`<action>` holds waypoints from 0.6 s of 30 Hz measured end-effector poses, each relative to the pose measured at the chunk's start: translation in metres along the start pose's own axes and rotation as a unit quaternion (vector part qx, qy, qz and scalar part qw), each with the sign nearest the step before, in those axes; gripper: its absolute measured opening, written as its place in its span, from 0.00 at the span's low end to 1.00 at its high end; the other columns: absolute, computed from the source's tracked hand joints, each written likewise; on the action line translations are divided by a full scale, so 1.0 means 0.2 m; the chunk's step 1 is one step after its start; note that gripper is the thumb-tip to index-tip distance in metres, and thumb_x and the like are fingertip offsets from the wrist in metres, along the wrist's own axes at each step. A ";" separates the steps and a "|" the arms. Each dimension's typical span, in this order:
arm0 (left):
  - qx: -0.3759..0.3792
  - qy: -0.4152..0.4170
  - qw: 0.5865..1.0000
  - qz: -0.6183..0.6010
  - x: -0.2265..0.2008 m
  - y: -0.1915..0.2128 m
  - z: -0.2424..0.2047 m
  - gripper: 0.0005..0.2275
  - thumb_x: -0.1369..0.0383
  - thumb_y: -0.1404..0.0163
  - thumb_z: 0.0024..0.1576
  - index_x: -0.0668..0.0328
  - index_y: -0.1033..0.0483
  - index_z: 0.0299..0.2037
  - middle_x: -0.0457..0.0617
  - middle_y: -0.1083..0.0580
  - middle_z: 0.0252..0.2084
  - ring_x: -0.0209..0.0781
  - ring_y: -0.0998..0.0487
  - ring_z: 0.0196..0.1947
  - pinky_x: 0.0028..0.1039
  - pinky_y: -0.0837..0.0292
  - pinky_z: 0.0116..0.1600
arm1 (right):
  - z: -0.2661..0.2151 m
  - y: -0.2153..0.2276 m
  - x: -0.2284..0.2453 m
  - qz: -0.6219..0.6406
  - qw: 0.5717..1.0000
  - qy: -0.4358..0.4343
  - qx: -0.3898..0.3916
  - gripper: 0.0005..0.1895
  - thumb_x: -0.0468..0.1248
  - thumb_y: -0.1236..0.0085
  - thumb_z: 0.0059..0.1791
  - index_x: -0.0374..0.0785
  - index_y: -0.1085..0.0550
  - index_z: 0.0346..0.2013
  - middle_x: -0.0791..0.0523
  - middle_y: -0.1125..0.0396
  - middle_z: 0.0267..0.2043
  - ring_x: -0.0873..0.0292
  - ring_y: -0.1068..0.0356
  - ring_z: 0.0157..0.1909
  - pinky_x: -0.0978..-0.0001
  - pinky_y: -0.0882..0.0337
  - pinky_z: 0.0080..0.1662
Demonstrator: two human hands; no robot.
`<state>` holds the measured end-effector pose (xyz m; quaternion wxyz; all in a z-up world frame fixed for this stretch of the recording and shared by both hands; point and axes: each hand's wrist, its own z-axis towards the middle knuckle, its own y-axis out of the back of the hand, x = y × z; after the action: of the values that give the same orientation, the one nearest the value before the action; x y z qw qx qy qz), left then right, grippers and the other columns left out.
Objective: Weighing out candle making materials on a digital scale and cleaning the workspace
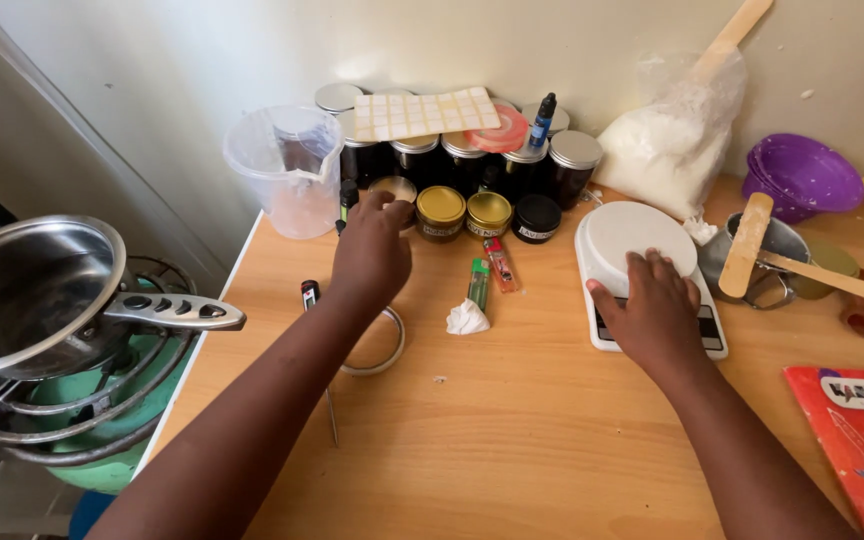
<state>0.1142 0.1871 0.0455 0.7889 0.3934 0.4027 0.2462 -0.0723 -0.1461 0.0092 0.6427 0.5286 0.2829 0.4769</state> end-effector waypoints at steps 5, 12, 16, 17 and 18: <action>0.045 -0.085 0.995 -0.004 -0.22 0.05 -0.27 0.19 0.67 0.42 0.58 0.58 0.21 0.60 0.62 0.24 0.60 0.66 0.23 0.61 0.51 0.23 0.61 | 0.00 0.07 -0.01 -0.024 0.999 0.030 0.011 0.38 0.66 0.52 0.59 0.39 0.28 0.69 0.46 0.32 0.69 0.44 0.31 0.72 0.38 0.35 0.68; 0.221 -0.081 0.968 0.085 -0.23 0.09 -0.52 0.22 0.59 0.41 0.57 0.52 0.22 0.61 0.52 0.26 0.61 0.58 0.26 0.66 0.48 0.24 0.63 | -0.09 0.18 0.15 -0.089 0.993 0.074 0.015 0.28 0.58 0.46 0.55 0.39 0.22 0.56 0.46 0.26 0.46 0.36 0.20 0.49 0.39 0.20 0.48; 0.238 -0.059 0.965 0.089 -0.20 0.14 -0.58 0.22 0.62 0.39 0.55 0.53 0.22 0.60 0.53 0.25 0.60 0.60 0.25 0.64 0.48 0.23 0.61 | -0.13 0.19 0.20 -0.103 0.992 0.076 0.015 0.26 0.59 0.49 0.57 0.40 0.22 0.49 0.49 0.28 0.41 0.37 0.21 0.46 0.42 0.20 0.46; 0.236 -0.049 0.966 0.093 -0.19 0.14 -0.59 0.20 0.64 0.39 0.54 0.52 0.21 0.58 0.51 0.25 0.58 0.58 0.24 0.62 0.47 0.22 0.59 | -0.14 0.19 0.22 -0.098 0.992 0.081 0.015 0.24 0.59 0.49 0.57 0.41 0.22 0.48 0.50 0.29 0.40 0.39 0.21 0.45 0.44 0.20 0.45; 0.233 -0.040 0.967 0.097 -0.17 0.13 -0.60 0.19 0.67 0.39 0.54 0.50 0.21 0.56 0.49 0.24 0.56 0.56 0.22 0.60 0.45 0.21 0.57 | -0.14 0.20 0.23 -0.094 0.992 0.086 0.015 0.23 0.59 0.49 0.57 0.42 0.22 0.46 0.52 0.29 0.38 0.41 0.21 0.44 0.45 0.19 0.44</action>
<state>-0.0067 0.2288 0.0388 0.6635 0.6128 0.3769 0.2052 -0.0922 -0.0933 0.0457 0.6501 0.4663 0.3921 0.4541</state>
